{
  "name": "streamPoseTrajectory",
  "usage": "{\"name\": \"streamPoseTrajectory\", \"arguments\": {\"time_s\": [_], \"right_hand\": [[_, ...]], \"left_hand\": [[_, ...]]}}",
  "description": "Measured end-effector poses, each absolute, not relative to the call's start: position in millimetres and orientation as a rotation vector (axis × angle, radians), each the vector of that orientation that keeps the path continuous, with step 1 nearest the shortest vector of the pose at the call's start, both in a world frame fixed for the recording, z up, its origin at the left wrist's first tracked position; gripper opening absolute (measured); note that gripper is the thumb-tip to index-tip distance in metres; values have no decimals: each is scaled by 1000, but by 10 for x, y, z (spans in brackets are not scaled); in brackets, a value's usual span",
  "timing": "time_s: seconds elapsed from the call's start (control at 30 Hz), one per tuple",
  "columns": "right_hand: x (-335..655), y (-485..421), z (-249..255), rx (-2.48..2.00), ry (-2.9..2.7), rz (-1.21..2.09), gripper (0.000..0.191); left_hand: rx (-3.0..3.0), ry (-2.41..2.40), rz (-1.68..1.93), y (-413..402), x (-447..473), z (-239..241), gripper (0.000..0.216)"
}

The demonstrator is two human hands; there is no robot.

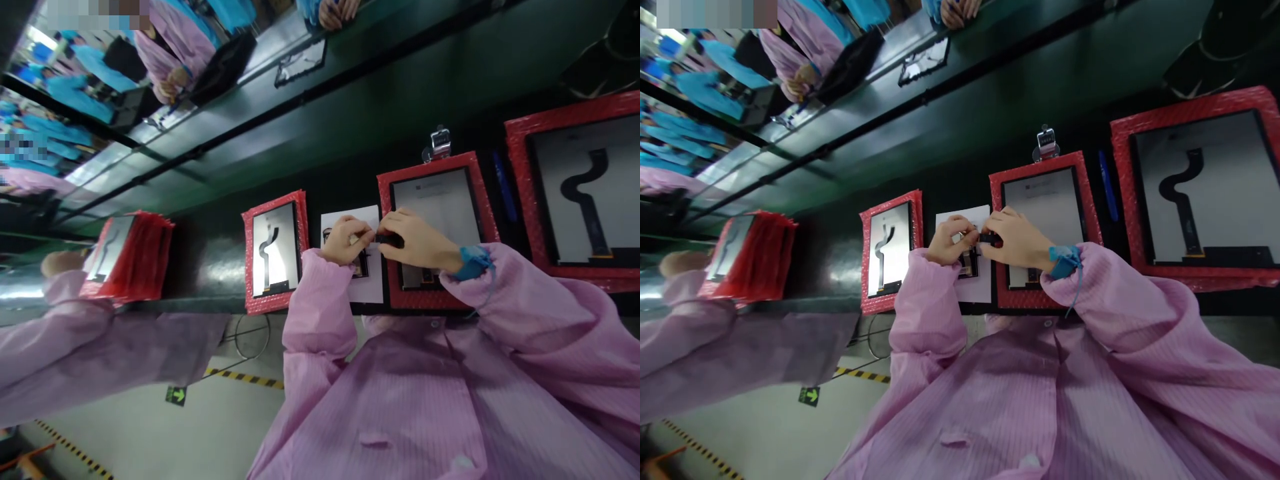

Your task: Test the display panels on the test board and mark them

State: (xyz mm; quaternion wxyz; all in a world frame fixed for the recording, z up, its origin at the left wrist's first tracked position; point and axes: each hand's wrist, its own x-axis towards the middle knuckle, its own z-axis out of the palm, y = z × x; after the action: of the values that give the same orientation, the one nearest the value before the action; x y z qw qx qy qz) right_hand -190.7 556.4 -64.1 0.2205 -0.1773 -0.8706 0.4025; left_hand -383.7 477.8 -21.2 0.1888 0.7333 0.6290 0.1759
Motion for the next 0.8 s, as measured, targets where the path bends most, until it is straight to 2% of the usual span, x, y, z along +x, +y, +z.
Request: {"name": "streamPoseTrajectory", "arguments": {"time_s": [0.2,0.8], "right_hand": [[-1949,5586,-627,-563,-2301,1346,12],[-1934,5646,-619,-619,-2326,1369,15]], "left_hand": [[2060,1753,449,4786,-3793,-238,28],[2106,1837,437,4790,-3779,-325,30]]}}
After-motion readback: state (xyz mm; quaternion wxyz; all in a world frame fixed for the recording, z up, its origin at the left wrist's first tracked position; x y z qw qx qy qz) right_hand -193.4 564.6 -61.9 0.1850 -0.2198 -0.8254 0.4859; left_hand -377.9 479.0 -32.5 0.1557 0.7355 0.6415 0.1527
